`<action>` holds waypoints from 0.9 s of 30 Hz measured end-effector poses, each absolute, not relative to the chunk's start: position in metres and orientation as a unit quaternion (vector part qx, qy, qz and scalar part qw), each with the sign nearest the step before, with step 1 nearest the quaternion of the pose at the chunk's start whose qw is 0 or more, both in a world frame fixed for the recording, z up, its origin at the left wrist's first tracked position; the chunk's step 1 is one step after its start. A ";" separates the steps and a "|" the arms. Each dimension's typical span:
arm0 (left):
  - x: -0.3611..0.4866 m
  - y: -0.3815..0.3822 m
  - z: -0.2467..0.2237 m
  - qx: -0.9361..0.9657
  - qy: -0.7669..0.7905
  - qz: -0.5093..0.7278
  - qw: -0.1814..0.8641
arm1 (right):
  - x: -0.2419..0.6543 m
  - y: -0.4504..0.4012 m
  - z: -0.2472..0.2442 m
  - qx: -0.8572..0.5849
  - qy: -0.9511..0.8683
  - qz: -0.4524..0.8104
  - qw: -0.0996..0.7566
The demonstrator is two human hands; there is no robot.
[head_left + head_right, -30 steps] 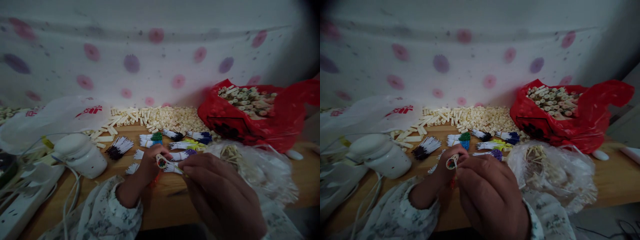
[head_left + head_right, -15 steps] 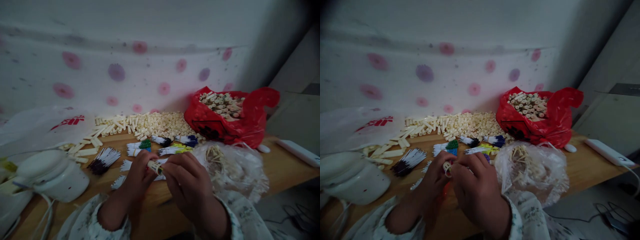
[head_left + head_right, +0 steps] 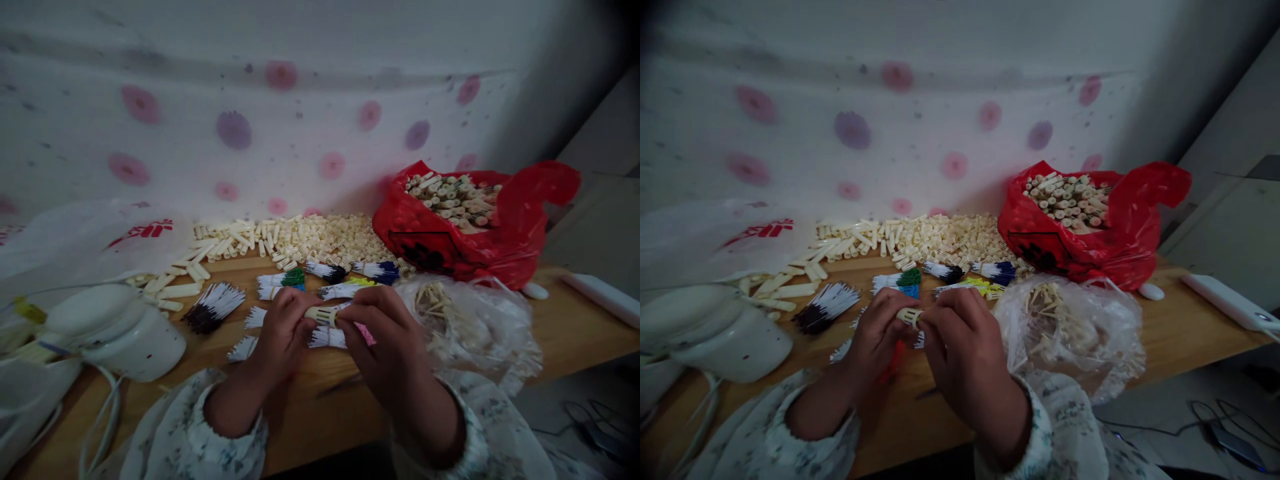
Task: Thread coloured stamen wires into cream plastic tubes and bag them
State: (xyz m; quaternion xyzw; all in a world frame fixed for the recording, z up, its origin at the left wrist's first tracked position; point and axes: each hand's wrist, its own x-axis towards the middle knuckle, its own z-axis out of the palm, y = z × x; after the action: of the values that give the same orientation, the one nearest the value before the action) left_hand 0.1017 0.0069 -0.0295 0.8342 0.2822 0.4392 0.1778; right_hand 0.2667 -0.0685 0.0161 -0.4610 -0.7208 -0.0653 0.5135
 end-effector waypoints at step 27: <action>0.101 0.008 -0.032 0.843 0.294 0.444 0.079 | 0.272 -0.059 0.003 -0.445 -0.686 0.112 0.565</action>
State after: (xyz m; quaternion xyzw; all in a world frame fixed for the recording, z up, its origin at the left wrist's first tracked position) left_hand 0.1013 0.0078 -0.0319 0.8427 0.2941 0.4439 0.0789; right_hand 0.2720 -0.0589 0.0035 -0.4454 -0.6857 0.1117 0.5648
